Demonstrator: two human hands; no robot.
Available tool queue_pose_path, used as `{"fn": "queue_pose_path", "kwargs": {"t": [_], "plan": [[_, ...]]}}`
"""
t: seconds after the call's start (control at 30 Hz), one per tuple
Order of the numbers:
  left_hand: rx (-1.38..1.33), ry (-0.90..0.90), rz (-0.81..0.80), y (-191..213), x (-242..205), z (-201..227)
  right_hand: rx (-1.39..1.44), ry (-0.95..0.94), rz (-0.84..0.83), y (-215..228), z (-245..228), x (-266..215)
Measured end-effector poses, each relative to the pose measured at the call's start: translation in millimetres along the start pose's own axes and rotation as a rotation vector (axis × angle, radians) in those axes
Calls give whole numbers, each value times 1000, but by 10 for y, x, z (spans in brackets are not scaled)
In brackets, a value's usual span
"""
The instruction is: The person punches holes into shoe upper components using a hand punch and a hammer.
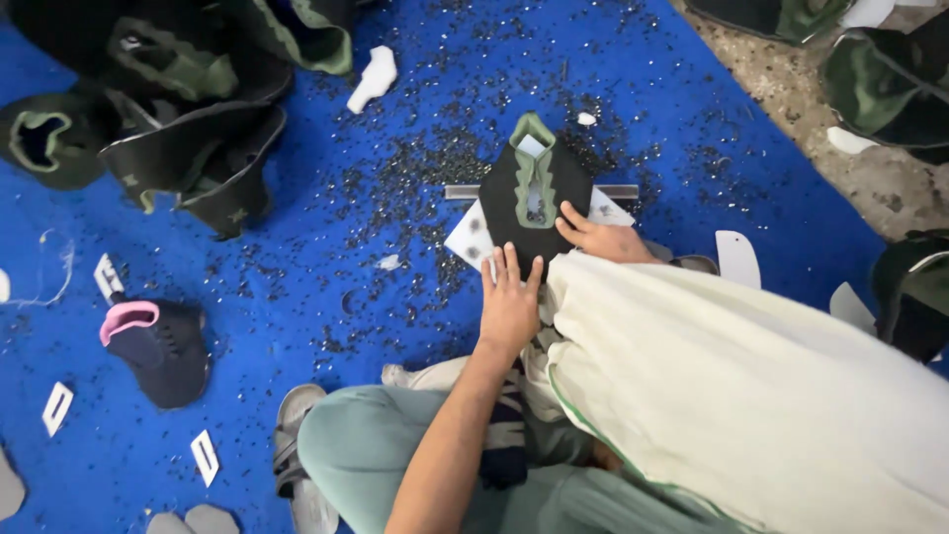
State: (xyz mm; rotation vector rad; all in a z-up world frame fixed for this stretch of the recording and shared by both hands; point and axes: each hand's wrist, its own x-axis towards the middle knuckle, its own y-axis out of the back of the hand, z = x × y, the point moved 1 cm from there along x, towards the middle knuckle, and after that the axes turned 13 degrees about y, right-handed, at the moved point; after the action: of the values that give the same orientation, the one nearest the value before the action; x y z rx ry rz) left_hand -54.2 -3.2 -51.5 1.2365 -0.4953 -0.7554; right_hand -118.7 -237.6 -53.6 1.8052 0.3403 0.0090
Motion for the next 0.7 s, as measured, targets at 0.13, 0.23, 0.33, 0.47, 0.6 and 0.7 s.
{"fn": "queue_pose_path", "kwargs": {"t": [0.13, 0.23, 0.33, 0.47, 0.6, 0.7], "plan": [[-31, 20, 26, -20, -7, -24, 54, -45, 1, 162, -105, 26], [-14, 30, 5, 39, -15, -6, 35, -112, -43, 231, -210, 51], [-44, 37, 26, -20, -55, -29, 17, -42, 30, -88, -6, 12], [-189, 72, -89, 373, -258, 61, -18, 11, 66, 55, -13, -7], [-359, 106, -448, 296, -655, 275, -24, -62, -34, 180, -87, -84], [-353, 0, -554, 73, -951, 560, -17, -41, -37, 142, -290, 57]]}}
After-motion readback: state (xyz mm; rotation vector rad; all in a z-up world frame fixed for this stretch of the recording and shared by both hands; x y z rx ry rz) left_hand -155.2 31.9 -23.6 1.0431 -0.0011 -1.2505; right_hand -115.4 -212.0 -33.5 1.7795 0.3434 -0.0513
